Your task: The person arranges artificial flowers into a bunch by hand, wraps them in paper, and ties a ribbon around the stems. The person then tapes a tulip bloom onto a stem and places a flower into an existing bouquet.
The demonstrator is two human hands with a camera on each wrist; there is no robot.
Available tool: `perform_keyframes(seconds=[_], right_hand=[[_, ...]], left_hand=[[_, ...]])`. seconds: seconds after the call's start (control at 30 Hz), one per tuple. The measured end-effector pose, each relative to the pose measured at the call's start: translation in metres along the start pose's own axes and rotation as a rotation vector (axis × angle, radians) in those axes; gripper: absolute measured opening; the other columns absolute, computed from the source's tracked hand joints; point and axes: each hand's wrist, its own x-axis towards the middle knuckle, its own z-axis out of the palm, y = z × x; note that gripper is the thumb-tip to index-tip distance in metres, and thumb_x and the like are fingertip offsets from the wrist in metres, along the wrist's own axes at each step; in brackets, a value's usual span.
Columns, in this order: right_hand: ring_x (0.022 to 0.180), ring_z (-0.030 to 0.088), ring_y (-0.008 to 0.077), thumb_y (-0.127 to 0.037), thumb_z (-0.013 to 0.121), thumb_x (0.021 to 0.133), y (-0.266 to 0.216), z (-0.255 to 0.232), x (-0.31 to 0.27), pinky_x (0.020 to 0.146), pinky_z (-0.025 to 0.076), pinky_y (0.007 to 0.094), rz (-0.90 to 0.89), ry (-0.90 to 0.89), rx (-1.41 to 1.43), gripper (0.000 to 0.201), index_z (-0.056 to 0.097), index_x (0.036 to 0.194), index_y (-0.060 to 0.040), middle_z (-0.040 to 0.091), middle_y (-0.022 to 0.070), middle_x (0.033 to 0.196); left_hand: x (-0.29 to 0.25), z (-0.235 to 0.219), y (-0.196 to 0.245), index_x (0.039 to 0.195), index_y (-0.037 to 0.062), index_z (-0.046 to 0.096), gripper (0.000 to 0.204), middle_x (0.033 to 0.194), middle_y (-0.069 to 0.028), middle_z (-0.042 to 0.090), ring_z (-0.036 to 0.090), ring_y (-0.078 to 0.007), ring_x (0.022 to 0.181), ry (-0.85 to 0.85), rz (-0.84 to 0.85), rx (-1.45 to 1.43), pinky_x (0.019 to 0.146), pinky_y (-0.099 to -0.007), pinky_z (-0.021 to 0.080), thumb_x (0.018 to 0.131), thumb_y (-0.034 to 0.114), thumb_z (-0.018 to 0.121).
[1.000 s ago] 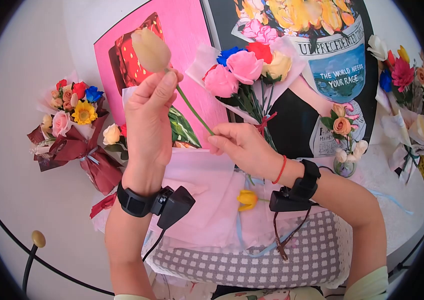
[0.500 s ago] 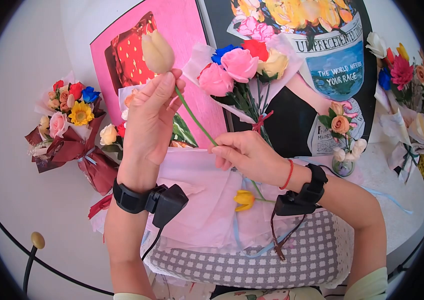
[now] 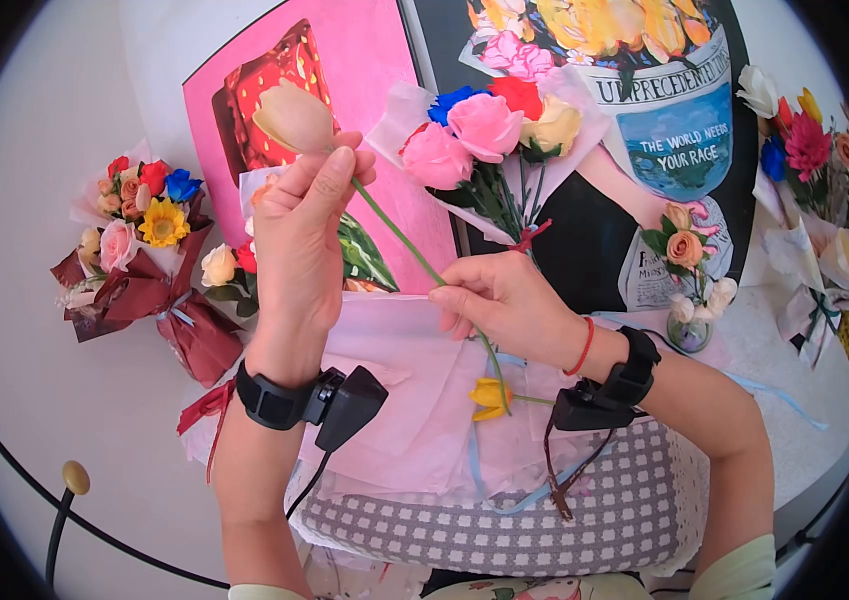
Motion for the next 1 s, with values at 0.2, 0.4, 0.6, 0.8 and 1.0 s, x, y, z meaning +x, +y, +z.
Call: perform_keyframes(seconds=[0.2,0.4,0.6,0.8,1.0], right_hand=[[0.058,0.057,0.0076,-0.011,0.055,0.084,0.009,-0.001,0.005,0.052,0.045,0.0202,0.022,0.007,0.0,0.016,0.057,0.076,0.0029,0.059,0.004,0.065],[0.057,0.059,0.0109,-0.014,0.055,0.082,0.013,-0.004,0.005,0.054,0.048,0.0252,0.012,0.021,-0.078,0.021,0.056,0.07,0.0036,0.059,0.007,0.06],[0.061,0.06,0.0127,-0.017,0.053,0.084,0.018,-0.005,0.007,0.059,0.047,0.0266,0.002,-0.001,-0.076,0.023,0.059,0.074,0.0033,0.062,0.0082,0.065],[0.065,0.061,0.0142,-0.019,0.052,0.085,0.016,-0.009,0.005,0.062,0.047,0.0274,0.024,-0.045,-0.099,0.024,0.06,0.076,0.0029,0.063,0.009,0.068],[0.066,0.061,0.0149,-0.019,0.052,0.085,0.013,-0.01,0.002,0.062,0.047,0.0279,-0.027,-0.073,-0.12,0.024,0.061,0.078,0.0016,0.063,0.0093,0.07]], left_hand=[[-0.001,0.004,-0.005,0.1,-0.0013,0.06,0.024,0.087,-0.0078,0.064,0.056,-0.012,0.088,0.012,0.062,0.079,0.086,-0.0265,0.037,0.084,0.017,0.057],[-0.008,0.018,-0.002,0.099,-0.0019,0.061,0.023,0.087,-0.0086,0.064,0.057,-0.0124,0.089,-0.02,0.107,0.151,0.087,-0.0274,0.037,0.083,0.015,0.058],[-0.013,0.028,-0.002,0.1,-0.0028,0.061,0.023,0.09,-0.0085,0.064,0.057,-0.0137,0.089,-0.123,0.109,0.13,0.085,-0.0277,0.039,0.082,0.012,0.058],[-0.016,0.032,0.003,0.102,-0.0027,0.06,0.024,0.089,-0.01,0.064,0.058,-0.0154,0.087,-0.248,0.049,0.12,0.085,-0.0289,0.04,0.082,0.01,0.058],[-0.015,0.032,0.008,0.099,-0.0024,0.062,0.021,0.087,-0.0094,0.064,0.058,-0.0129,0.084,-0.355,0.075,0.214,0.081,-0.0267,0.042,0.082,0.011,0.057]])
